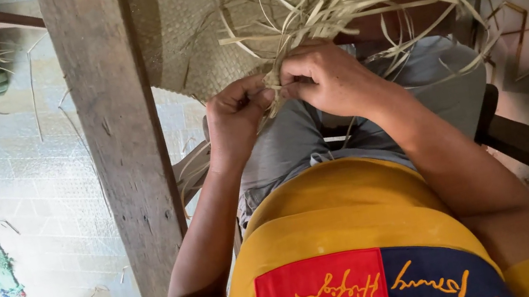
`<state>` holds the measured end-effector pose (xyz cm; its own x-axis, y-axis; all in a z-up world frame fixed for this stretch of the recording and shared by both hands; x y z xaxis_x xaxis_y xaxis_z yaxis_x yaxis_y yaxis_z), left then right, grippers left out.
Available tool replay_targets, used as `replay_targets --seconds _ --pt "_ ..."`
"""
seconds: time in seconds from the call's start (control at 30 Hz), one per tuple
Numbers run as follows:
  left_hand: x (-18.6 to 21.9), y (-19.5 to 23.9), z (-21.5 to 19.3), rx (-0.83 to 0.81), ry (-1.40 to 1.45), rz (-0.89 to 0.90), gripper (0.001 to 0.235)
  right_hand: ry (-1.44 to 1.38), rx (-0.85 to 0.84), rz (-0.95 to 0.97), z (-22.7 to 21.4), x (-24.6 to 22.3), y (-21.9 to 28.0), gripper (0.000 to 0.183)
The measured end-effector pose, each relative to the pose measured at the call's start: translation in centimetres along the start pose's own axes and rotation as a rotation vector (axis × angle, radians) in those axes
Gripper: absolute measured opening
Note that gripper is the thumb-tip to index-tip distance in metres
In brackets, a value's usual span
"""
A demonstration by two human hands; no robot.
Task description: Weaving dried plant fibers to create or finish a mat, focusing on the edge fringe.
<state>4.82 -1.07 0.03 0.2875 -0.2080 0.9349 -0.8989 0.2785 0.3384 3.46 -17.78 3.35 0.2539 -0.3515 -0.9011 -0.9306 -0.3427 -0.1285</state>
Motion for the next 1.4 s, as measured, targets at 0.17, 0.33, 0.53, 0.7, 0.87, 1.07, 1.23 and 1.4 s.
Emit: replay_targets --seconds 0.17,0.33,0.53,0.7,0.87,1.07,1.23,1.4 --pt "0.1 0.1 -0.2 0.062 -0.07 0.011 0.015 -0.025 -0.042 -0.044 1.1 1.1 -0.4 0.022" --pt "0.6 0.0 -0.1 0.116 -0.072 0.018 0.01 0.006 -0.053 -0.075 0.9 0.1 -0.7 0.021" --pt "-1.0 -0.4 0.3 0.152 0.19 -0.088 0.008 0.082 -0.107 -0.095 0.9 0.4 -0.9 0.021" --pt "-0.7 -0.9 -0.2 0.147 -0.006 0.043 0.008 0.124 -0.082 -0.114 1.4 0.7 -1.3 0.021" --pt "-1.5 -1.0 0.2 0.182 0.23 -0.053 0.008 0.291 -0.143 -0.114 1.0 0.3 -0.7 0.019" --pt "-0.3 -0.5 0.5 0.101 0.363 -0.111 0.01 0.022 -0.247 0.07 -1.0 -2.1 -1.1 0.029" --pt "2.3 0.4 0.2 -0.016 0.238 -0.097 0.012 0.007 -0.193 0.077 -0.7 -2.7 -4.0 0.017" --pt "1.8 0.6 0.7 -0.039 0.178 -0.133 0.01 0.108 -0.192 0.11 0.5 -1.3 -5.8 0.014"
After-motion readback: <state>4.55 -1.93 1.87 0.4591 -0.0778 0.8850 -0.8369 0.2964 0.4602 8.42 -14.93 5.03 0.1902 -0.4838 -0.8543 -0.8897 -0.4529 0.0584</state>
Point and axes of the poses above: each hand's wrist, its own y-axis away from the middle knuckle, its own z-axis out of the palm, x = y × z, the point moved 3 cm from there along -y, towards the middle knuckle, and after that the axes turned 7 degrees about -z, right-handed, at the moved point
